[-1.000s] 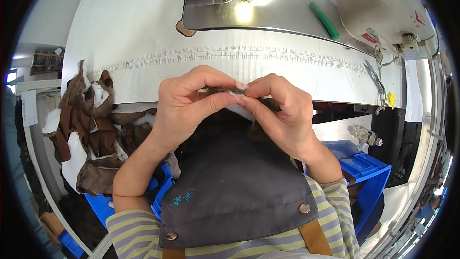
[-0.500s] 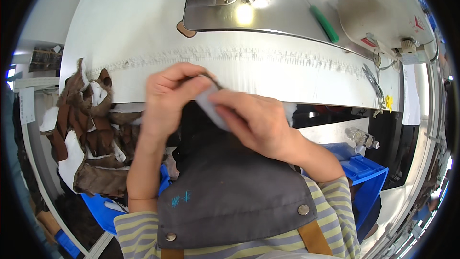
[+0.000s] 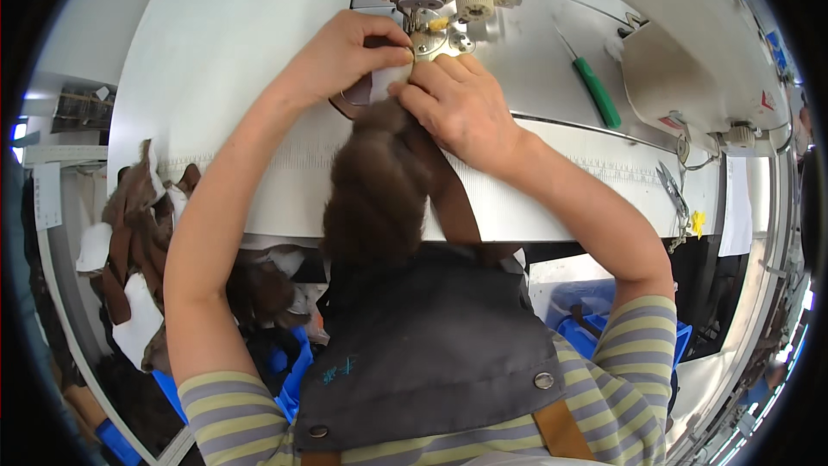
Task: Sewing fur pieces and a fabric strap together using an industrial sewing machine.
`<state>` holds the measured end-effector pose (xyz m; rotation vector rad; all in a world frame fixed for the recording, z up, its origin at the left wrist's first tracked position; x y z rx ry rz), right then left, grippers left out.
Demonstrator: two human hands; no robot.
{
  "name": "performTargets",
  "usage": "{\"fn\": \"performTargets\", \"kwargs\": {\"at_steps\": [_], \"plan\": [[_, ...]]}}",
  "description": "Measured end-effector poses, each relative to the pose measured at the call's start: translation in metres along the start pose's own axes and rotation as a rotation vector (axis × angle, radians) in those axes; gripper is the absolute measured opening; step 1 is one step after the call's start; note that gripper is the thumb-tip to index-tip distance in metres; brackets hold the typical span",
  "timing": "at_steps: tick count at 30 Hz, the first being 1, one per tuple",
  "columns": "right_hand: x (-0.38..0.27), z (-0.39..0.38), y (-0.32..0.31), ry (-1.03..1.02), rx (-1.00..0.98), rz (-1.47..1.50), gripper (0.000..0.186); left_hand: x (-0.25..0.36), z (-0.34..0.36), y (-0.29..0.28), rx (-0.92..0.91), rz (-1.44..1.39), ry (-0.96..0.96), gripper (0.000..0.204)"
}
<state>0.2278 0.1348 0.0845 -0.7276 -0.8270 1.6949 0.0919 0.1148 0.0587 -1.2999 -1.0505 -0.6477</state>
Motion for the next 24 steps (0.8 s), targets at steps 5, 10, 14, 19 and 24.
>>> {"fn": "performTargets", "kwargs": {"at_steps": [5, 10, 14, 19, 24], "plan": [[-0.004, 0.000, -0.004, 0.103, 0.025, -0.091, 0.026, 0.003, -0.002, -0.002, 0.213, 0.124, 0.212, 0.018], [-0.004, 0.000, 0.000, 0.146, -0.001, -0.206, 0.026, 0.002, -0.012, -0.004, 0.238, 0.121, 0.140, 0.016], [-0.002, 0.003, 0.003, 0.167, -0.054, -0.276, 0.026, 0.016, -0.030, -0.005, 0.329, 0.479, 0.498, 0.021], [0.001, 0.006, 0.005, 0.194, -0.095, -0.313, 0.026, 0.027, -0.037, -0.001, 0.302, 0.734, 0.667, 0.034], [0.006, 0.003, 0.006, 0.222, -0.088, -0.269, 0.025, 0.020, -0.040, 0.002, 0.237, 0.599, 0.628, 0.035]]}}
Point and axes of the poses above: each hand's wrist, its own z-axis towards the middle knuckle, its own y-axis out of the palm, x = y × z, the point moved 7 cm from there along z, towards the middle knuckle, and after that the axes turned 1 degree about z, right-handed, at the moved point
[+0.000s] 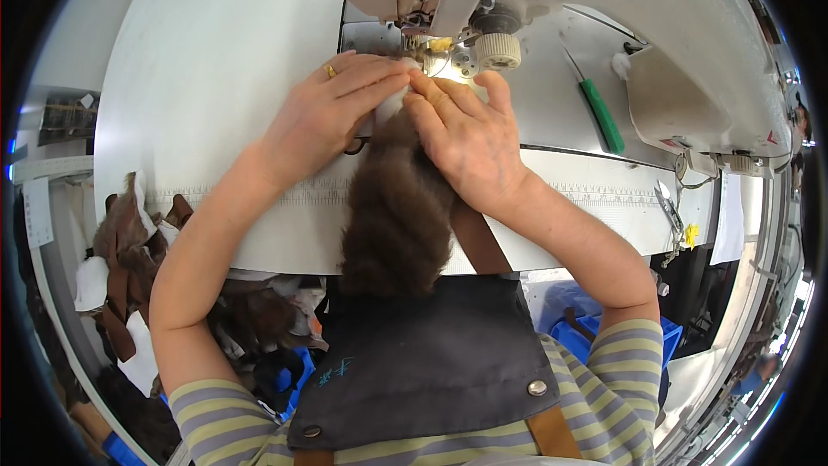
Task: Sewing fur pieces and a fabric strap together using an industrial sewing machine.
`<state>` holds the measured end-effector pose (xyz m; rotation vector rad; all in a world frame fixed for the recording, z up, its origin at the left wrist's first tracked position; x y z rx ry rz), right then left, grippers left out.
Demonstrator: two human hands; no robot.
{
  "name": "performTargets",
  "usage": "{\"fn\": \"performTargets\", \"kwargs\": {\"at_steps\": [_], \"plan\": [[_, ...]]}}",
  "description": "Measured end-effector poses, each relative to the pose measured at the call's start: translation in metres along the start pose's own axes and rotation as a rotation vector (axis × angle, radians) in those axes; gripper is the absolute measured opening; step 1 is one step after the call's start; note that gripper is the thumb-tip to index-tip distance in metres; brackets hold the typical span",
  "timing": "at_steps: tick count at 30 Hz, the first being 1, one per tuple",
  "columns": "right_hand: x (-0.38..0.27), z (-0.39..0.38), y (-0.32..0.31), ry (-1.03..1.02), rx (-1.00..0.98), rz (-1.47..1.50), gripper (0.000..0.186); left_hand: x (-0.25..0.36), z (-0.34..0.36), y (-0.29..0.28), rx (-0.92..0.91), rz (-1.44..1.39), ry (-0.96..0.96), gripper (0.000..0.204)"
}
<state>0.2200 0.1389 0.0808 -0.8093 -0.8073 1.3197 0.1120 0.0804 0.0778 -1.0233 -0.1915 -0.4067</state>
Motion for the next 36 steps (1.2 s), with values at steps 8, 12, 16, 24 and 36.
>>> {"fn": "performTargets", "kwargs": {"at_steps": [8, 12, 16, 24, 36], "plan": [[0.006, 0.000, -0.002, -0.018, 0.078, 0.090, 0.018, 0.009, 0.001, 0.003, -0.092, 0.177, 0.058, 0.041], [0.004, 0.002, -0.003, 0.029, -0.035, -0.003, 0.025, 0.007, 0.005, 0.004, -0.145, 0.186, 0.003, 0.044], [0.005, 0.005, 0.003, 0.061, -0.100, 0.031, 0.026, 0.005, 0.005, 0.004, -0.169, 0.239, -0.015, 0.046], [0.003, 0.015, 0.006, -0.011, 0.021, 0.086, 0.018, -0.008, 0.001, -0.002, -0.093, 0.191, -0.073, 0.046], [0.009, 0.015, 0.004, -0.019, 0.072, 0.012, 0.011, -0.007, 0.012, 0.000, 0.002, 0.076, -0.078, 0.037]]}}
Point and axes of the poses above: each hand's wrist, its own z-axis towards the middle knuckle, its own y-axis out of the palm, x = y × z, the point moved 7 cm from there along z, towards the middle knuckle, and after that the axes turned 1 degree about z, right-handed, at the moved point
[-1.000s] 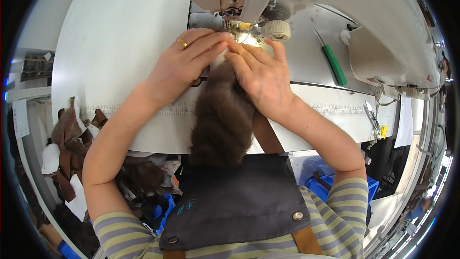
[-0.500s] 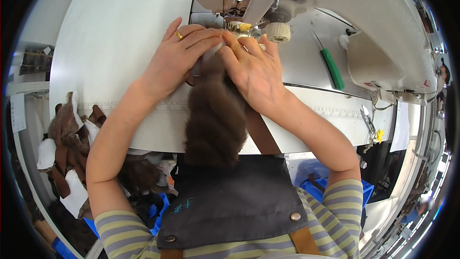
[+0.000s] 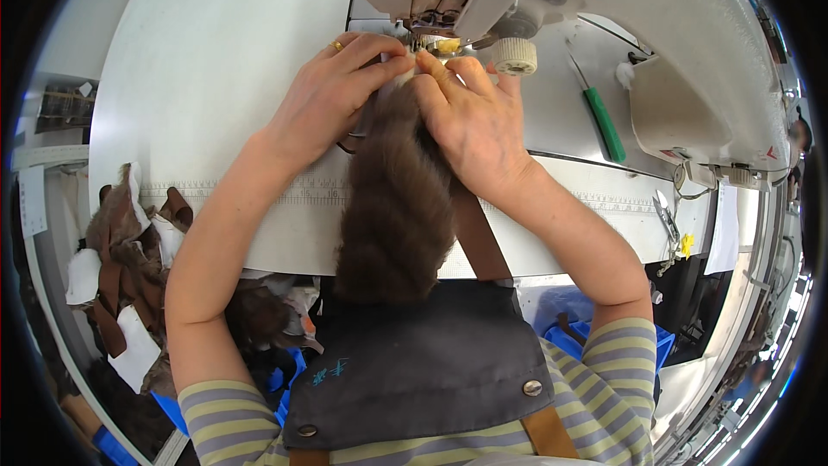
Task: Sewing fur pieces and a fabric strap together using an industrial sewing machine.
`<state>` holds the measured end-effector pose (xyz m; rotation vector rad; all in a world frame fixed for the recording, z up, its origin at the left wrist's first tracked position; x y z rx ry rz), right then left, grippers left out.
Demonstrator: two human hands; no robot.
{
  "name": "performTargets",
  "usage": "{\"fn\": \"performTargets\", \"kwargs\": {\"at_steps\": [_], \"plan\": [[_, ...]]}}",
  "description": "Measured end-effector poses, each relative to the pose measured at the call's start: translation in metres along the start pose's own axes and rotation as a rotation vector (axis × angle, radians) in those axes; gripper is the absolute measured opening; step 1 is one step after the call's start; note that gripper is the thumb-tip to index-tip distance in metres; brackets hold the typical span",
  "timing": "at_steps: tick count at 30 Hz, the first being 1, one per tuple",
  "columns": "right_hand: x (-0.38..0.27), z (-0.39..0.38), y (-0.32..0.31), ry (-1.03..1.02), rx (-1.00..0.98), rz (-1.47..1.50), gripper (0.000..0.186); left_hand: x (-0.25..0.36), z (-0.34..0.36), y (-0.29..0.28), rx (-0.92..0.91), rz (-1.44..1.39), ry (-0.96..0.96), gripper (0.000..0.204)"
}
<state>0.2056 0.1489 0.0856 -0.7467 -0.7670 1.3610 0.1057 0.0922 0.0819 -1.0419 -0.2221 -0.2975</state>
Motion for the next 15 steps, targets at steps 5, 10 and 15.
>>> {"fn": "performTargets", "kwargs": {"at_steps": [5, 10, 15], "plan": [[0.000, -0.003, -0.001, 0.022, -0.051, -0.059, 0.027, -0.006, -0.002, -0.001, 0.121, -0.041, -0.003, 0.028], [0.002, -0.002, 0.001, 0.019, -0.043, -0.034, 0.026, -0.011, 0.000, 0.002, 0.114, -0.053, -0.016, 0.023], [0.004, 0.001, -0.001, -0.051, 0.111, 0.014, 0.005, -0.010, 0.002, 0.001, 0.129, -0.045, -0.008, 0.020]]}}
Point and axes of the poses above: each hand's wrist, its own z-axis towards the middle knuckle, its own y-axis out of the palm, x = y × z, the point moved 7 cm from there along z, towards the middle knuckle, and after that the axes turned 1 degree about z, right-handed, at the moved point
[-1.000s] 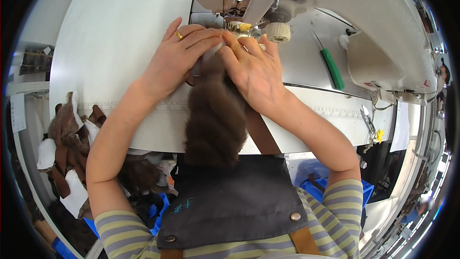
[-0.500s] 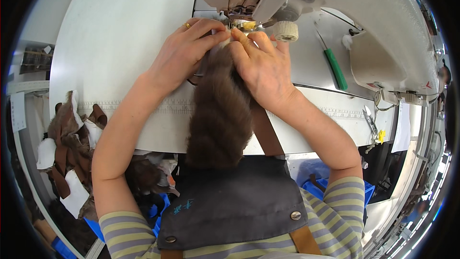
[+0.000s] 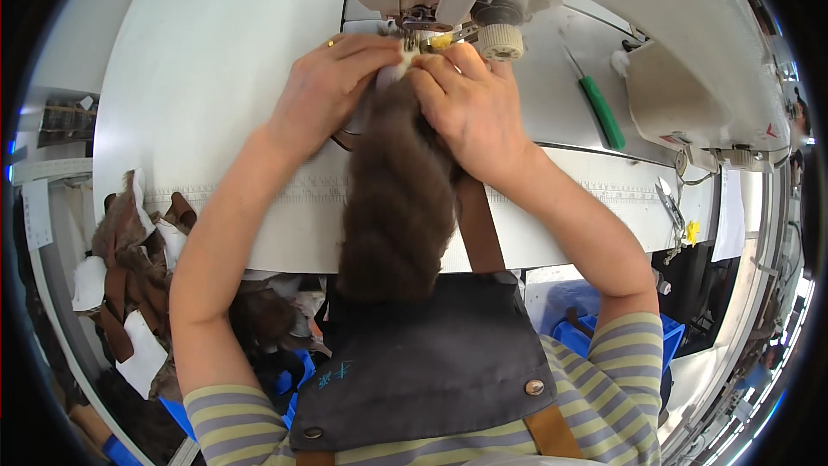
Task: Sewing fur pieces and a fabric strap together using an industrial sewing machine.
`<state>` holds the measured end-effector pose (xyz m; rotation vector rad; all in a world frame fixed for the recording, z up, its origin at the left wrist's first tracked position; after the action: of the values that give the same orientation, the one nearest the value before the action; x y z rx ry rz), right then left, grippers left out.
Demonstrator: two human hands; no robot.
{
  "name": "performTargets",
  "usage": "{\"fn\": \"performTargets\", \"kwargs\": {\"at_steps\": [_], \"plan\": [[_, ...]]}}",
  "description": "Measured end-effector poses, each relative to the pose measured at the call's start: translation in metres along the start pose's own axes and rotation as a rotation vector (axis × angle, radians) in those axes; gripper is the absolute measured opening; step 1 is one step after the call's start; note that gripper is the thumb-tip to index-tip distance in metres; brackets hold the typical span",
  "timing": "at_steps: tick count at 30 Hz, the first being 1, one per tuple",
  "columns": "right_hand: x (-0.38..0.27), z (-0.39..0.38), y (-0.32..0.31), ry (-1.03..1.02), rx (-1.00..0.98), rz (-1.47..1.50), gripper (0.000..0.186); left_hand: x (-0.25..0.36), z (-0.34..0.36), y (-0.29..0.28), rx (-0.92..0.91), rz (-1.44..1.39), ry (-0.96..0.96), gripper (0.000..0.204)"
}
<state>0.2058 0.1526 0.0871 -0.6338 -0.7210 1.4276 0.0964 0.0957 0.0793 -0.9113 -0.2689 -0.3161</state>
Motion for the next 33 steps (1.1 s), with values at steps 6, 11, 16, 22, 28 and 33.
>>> {"fn": "performTargets", "kwargs": {"at_steps": [6, 11, 16, 22, 28, 33], "plan": [[-0.001, -0.003, 0.002, 0.045, -0.155, -0.027, 0.027, 0.001, -0.002, 0.001, -0.010, -0.026, -0.030, 0.022], [0.026, -0.017, -0.004, 0.431, -0.138, 0.436, 0.023, -0.005, -0.012, -0.012, 0.182, -0.203, -0.455, 0.015], [0.022, -0.081, -0.015, 1.264, -0.388, 1.548, 0.027, 0.049, -0.080, 0.005, -0.163, -1.272, -1.323, 0.031], [-0.011, -0.108, -0.036, 1.306, -0.619, 1.672, 0.028, 0.126, -0.122, -0.009, -0.387, -1.172, -1.344, 0.030], [-0.109, -0.120, -0.083, 1.157, -0.680, 1.853, 0.037, 0.152, -0.139, -0.011, -0.203, -1.277, -1.418, 0.021], [-0.130, -0.113, -0.081, 0.572, -0.469, 1.386, 0.035, 0.159, -0.135, -0.018, -0.301, -1.041, -1.186, 0.020]]}}
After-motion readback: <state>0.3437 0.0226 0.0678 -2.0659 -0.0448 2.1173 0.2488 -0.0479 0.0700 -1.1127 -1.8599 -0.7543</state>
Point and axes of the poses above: each hand's wrist, its own z-axis towards the middle knuckle, its own y-axis out of the palm, x = y × z, the point moved 7 cm from there along z, towards the middle knuckle, and after that the axes turned 1 degree about z, right-handed, at the moved point
